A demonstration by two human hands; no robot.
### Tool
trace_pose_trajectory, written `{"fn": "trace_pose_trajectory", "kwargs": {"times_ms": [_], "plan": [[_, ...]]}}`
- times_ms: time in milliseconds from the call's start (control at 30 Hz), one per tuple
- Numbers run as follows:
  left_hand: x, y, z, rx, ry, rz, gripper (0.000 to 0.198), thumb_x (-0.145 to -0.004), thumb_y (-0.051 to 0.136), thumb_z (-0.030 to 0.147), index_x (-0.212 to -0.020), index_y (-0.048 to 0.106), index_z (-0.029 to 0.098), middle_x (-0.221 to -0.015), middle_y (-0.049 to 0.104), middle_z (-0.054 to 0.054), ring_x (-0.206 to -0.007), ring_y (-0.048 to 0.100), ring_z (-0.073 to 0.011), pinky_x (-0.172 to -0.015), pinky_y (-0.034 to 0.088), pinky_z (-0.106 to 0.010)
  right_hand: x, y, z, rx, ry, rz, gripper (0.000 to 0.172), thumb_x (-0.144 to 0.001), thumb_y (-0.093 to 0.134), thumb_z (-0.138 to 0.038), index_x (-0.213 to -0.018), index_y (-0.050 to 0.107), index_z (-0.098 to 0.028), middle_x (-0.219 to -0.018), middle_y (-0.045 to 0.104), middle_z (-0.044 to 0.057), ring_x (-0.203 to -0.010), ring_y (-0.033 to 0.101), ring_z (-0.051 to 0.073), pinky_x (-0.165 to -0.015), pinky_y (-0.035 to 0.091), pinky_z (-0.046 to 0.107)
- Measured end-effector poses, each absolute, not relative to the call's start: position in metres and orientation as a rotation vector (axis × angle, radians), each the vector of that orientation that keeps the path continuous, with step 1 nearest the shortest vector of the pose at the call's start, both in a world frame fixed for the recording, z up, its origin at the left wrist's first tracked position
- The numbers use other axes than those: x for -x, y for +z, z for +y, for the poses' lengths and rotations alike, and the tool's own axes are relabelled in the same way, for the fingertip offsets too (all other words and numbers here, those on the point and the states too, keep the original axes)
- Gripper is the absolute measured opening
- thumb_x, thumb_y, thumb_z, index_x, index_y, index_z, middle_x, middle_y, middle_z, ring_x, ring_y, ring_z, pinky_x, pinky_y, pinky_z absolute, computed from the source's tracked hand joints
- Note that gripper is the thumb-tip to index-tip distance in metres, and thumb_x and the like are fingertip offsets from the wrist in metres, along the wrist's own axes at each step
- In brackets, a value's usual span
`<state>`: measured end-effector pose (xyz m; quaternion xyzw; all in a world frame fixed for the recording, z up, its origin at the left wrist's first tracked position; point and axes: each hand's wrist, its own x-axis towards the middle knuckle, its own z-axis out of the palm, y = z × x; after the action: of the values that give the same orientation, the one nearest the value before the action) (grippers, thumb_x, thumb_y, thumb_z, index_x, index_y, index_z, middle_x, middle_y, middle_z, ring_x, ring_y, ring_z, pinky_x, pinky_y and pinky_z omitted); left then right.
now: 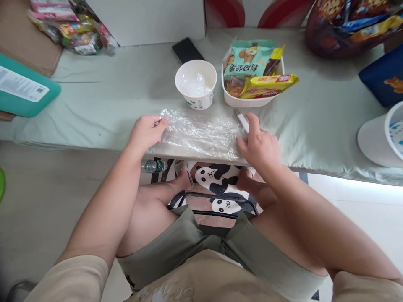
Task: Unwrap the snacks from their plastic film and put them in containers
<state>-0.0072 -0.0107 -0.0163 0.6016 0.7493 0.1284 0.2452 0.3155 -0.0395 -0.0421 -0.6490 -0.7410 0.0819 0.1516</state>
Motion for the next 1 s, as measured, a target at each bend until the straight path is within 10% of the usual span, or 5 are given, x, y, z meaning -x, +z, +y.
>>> {"fn": "trace_pose_trajectory", "kwargs": {"times_ms": [133, 333, 500, 767, 1000], "plan": [[0.002, -0.019, -0.006, -1.665, 0.320, 2.171, 0.036, -0.096, 0.057, 0.048, -0.070, 0.055, 0.023, -0.051, 0.050, 0.000, -0.058, 0.052, -0.0185, -0.062, 0.035, -0.032, -0.309, -0.020, -0.054, 1.804, -0.132, -2.155, 0.061, -0.092, 0.066, -0.035, -0.149, 0.050, -0.022, -0.120, 0.064, 0.025, -0.083, 0.066, 0.034, -0.048, 0.041, 0.037], [-0.003, -0.017, -0.007, -1.673, 0.237, 2.277, 0.034, -0.091, 0.065, 0.051, -0.113, 0.068, 0.024, -0.079, 0.069, -0.007, -0.087, 0.067, -0.0291, -0.080, 0.049, -0.039, -0.272, -0.032, -0.073, 1.072, -0.084, -2.540, 0.043, -0.097, 0.062, -0.026, -0.138, 0.053, -0.017, -0.131, 0.070, 0.016, -0.111, 0.067, 0.031, -0.089, 0.055, 0.044], [0.004, -0.024, -0.008, -1.692, 0.195, 2.283, 0.048, -0.088, 0.070, 0.047, -0.129, 0.062, 0.024, -0.105, 0.072, -0.015, -0.107, 0.067, -0.0382, -0.093, 0.052, -0.053, -0.264, -0.055, -0.071, 1.226, -0.045, -2.705, 0.029, -0.098, 0.054, -0.012, -0.124, 0.064, -0.018, -0.126, 0.073, 0.010, -0.117, 0.065, 0.028, -0.092, 0.049, 0.039], [0.007, -0.018, -0.025, -1.977, 0.627, 1.809, 0.015, -0.090, 0.065, 0.031, -0.104, 0.064, 0.027, -0.115, 0.067, -0.007, -0.097, 0.064, -0.0219, -0.093, 0.055, -0.041, -0.292, -0.047, -0.055, 0.889, 0.155, -2.823, 0.020, -0.102, 0.051, -0.012, -0.095, 0.067, -0.022, -0.121, 0.077, 0.003, -0.120, 0.067, 0.023, -0.108, 0.045, 0.041], [-0.021, -0.024, -0.036, -2.097, 0.283, 1.491, 0.050, -0.086, 0.072, 0.027, -0.134, 0.059, 0.025, -0.131, 0.067, -0.007, -0.122, 0.063, -0.0257, -0.107, 0.050, -0.041, -0.307, -0.048, -0.038, 1.241, -0.080, -2.553, 0.037, -0.099, 0.045, -0.007, -0.103, 0.074, -0.030, -0.131, 0.075, 0.001, -0.143, 0.056, 0.028, -0.115, 0.040, 0.057]]}}
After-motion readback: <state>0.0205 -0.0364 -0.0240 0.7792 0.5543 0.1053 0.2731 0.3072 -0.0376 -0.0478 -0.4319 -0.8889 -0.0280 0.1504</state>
